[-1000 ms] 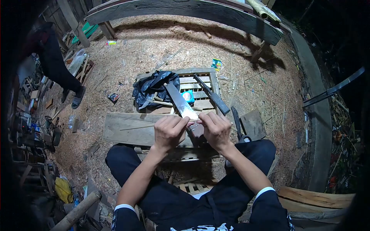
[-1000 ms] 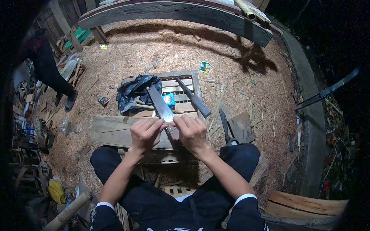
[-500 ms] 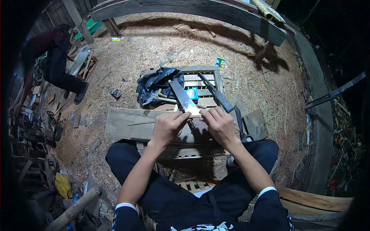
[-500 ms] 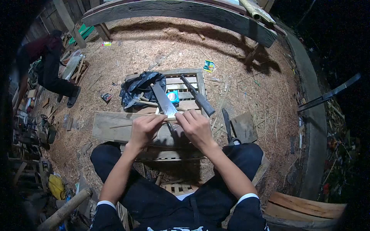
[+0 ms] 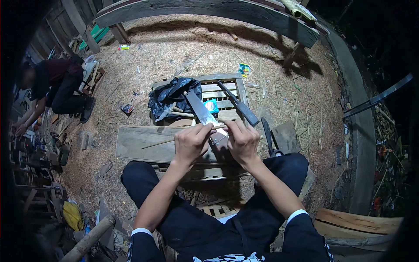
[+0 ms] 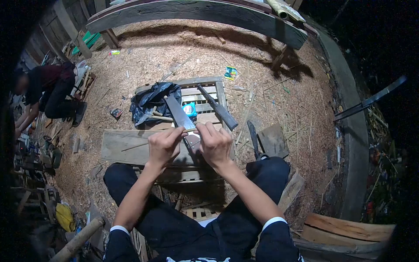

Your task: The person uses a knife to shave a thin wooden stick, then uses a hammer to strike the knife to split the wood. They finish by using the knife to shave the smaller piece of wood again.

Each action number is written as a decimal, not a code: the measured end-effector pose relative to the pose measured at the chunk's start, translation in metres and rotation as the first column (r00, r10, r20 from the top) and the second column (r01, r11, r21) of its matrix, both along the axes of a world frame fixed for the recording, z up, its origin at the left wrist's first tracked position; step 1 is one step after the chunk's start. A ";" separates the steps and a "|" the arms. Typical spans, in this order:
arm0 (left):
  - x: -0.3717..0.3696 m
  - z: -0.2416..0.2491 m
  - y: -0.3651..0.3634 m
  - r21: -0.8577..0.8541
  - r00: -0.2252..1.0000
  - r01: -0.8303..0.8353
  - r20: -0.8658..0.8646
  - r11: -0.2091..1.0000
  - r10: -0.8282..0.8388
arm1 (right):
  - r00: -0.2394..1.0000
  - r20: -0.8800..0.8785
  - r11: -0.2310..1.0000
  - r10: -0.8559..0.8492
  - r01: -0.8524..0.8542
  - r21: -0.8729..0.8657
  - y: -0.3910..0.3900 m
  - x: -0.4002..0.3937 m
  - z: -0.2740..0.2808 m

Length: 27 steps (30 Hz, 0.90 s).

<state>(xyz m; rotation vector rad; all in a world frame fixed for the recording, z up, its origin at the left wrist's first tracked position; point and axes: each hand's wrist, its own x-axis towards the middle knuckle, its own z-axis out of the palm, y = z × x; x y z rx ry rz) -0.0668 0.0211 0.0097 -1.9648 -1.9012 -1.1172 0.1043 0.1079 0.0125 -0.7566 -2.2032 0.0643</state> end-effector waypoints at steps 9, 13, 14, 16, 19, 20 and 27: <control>0.000 -0.003 0.001 0.037 0.999 -0.045 -0.007 0.998 0.046 | 0.999 -0.038 1.000 -0.020 0.019 -0.013 0.000 -0.009 -0.007; 0.002 -0.002 -0.001 0.024 0.998 -0.066 0.018 0.998 0.065 | 0.999 -0.044 1.000 -0.026 0.027 0.006 -0.002 -0.012 -0.004; 0.002 -0.002 -0.003 0.012 0.997 -0.075 0.025 0.997 0.075 | 0.999 -0.045 1.000 -0.025 0.025 0.005 -0.003 -0.012 -0.005; 0.001 0.000 -0.004 -0.002 0.997 -0.072 0.039 0.997 0.072 | 1.000 -0.009 1.000 -0.018 0.018 -0.003 -0.001 -0.012 -0.008; -0.010 0.005 -0.004 -0.029 0.997 -0.043 0.058 0.999 0.045 | 0.998 0.030 0.998 0.049 -0.048 -0.036 0.002 -0.011 -0.004; -0.013 0.008 -0.004 -0.035 0.998 -0.010 0.066 0.999 0.012 | 0.998 0.028 0.998 0.051 -0.050 -0.036 0.002 -0.011 -0.002; -0.018 0.014 -0.010 0.009 0.998 0.053 -0.035 0.999 -0.052 | 0.953 0.071 0.912 0.293 -0.257 -0.319 0.007 -0.001 0.000</control>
